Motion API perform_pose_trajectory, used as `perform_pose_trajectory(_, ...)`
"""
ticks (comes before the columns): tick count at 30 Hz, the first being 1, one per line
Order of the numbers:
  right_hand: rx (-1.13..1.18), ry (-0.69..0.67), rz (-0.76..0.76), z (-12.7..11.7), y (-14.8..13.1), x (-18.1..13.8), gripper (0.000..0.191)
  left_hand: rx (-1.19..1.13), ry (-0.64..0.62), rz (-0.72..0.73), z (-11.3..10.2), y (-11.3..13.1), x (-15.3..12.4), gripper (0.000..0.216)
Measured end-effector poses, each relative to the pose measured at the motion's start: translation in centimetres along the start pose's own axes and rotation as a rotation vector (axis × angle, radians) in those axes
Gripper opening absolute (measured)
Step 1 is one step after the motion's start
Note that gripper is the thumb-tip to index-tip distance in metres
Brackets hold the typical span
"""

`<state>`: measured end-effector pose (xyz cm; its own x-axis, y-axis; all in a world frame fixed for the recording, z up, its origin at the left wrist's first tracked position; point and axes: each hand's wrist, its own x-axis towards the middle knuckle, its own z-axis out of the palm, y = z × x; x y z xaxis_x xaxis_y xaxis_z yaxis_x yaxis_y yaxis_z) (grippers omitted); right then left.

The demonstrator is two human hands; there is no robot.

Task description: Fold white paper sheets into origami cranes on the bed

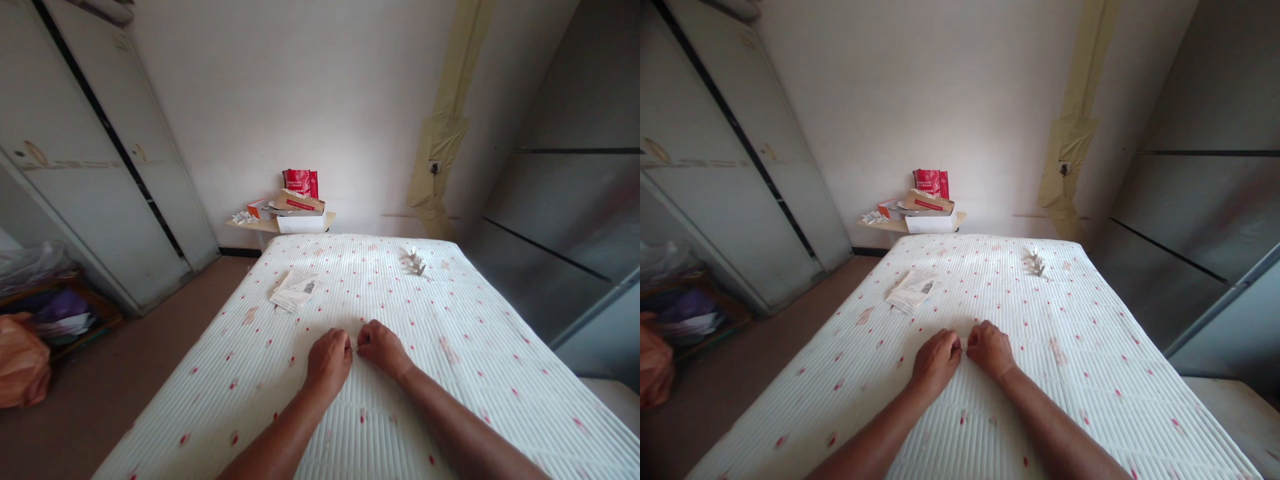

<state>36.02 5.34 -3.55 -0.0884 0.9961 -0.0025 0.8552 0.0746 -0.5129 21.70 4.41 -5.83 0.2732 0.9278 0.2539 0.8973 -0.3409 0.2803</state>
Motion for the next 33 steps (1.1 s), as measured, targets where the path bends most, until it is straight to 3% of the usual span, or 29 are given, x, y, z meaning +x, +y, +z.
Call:
perform_pose_trajectory(22, -0.034, 0.006, 0.013, 0.5, 0.3, 0.4, 0.008, -0.095, -0.163, -0.174, -0.8, 0.4, 0.8, 0.004)
perform_pose_trajectory(27, 0.0, -0.025, 0.012, 0.4, 0.6, 0.7, 0.012, -0.107, -0.173, -0.191, -1.3, 0.6, 0.9, 0.003)
perform_pose_trajectory(33, -0.015, 0.009, 0.019, 0.6, 0.4, 0.6, 0.003, -0.091, -0.164, -0.191, -1.2, 0.6, 0.8, 0.005)
